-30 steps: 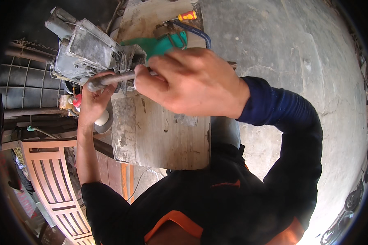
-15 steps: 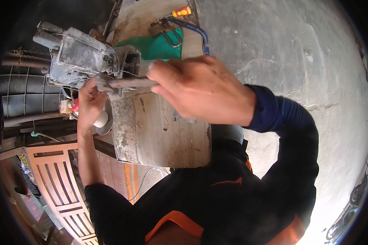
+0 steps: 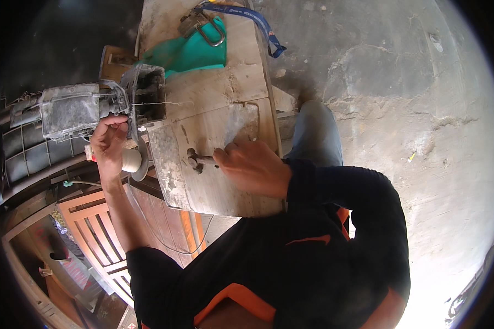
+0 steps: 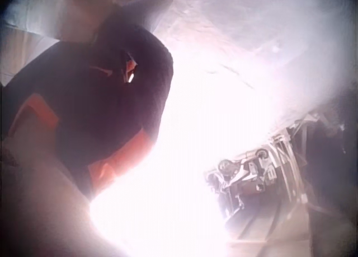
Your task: The person walks through a cluttered outdoor area and enters a workshop, picks up a hammer, and then uses it to repeatedly tap a small metal component on a workbench. The person adjusts the component and continues hammering it in place.
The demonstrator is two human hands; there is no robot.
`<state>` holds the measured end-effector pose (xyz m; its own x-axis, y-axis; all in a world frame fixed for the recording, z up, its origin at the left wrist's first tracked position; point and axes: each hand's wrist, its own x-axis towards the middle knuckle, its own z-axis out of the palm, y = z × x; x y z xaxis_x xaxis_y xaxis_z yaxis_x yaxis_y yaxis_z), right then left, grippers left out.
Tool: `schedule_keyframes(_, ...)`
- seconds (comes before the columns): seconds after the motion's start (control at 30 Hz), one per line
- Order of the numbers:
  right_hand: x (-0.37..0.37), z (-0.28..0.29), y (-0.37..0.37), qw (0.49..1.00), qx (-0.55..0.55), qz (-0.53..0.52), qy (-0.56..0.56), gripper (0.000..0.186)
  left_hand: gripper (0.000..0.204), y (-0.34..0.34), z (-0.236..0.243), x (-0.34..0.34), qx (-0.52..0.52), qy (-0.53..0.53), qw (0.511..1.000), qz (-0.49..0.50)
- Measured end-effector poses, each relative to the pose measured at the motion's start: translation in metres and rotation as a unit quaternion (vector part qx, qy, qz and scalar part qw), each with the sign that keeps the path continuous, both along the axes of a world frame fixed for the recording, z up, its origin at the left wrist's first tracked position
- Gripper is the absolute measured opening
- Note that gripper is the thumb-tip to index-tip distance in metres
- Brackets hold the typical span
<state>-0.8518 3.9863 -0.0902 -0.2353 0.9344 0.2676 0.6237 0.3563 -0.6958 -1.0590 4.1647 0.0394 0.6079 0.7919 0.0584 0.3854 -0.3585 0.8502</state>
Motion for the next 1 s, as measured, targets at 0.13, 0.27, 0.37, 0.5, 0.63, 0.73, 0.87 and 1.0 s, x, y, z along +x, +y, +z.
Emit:
schedule_keyframes(0.13, 0.008, 0.0, 0.004, 0.996, -0.072, 0.024, 0.046, 0.016, 0.015, -0.003, -0.001, -0.003, 0.002, 0.0, 1.0, 0.024)
schedule_keyframes(0.27, 0.027, 0.014, 0.011, 0.988, 0.013, 0.001, 0.153, 0.017, 0.015, -0.005, -0.001, 0.0, 0.01, -0.003, 1.0, 0.027)
schedule_keyframes(0.37, 0.048, 0.04, 0.021, 0.978, 0.108, -0.02, 0.176, 0.022, 0.016, -0.004, 0.0, -0.001, 0.003, -0.005, 1.0, 0.011)
schedule_keyframes(0.5, 0.06, 0.064, 0.047, 0.959, 0.267, -0.073, 0.061, 0.021, 0.02, -0.004, -0.001, -0.001, -0.003, -0.018, 0.999, 0.03)
schedule_keyframes(0.63, 0.058, 0.09, 0.07, 0.915, 0.393, -0.074, -0.056, 0.019, 0.03, -0.001, -0.005, -0.012, 0.02, -0.032, 0.999, 0.018)
schedule_keyframes(0.73, 0.057, 0.108, 0.075, 0.9, 0.415, -0.049, -0.122, 0.015, 0.033, 0.009, -0.016, -0.013, 0.104, -0.057, 0.993, -0.005)
schedule_keyframes(0.87, 0.054, 0.125, 0.076, 0.876, 0.437, -0.063, -0.193, 0.01, 0.028, 0.005, -0.013, -0.01, 0.016, -0.028, 0.999, 0.021)
schedule_keyframes(1.0, 0.048, 0.139, 0.066, 0.885, 0.366, -0.036, -0.284, 0.012, 0.025, 0.008, -0.016, -0.01, 0.01, -0.045, 0.999, 0.02)
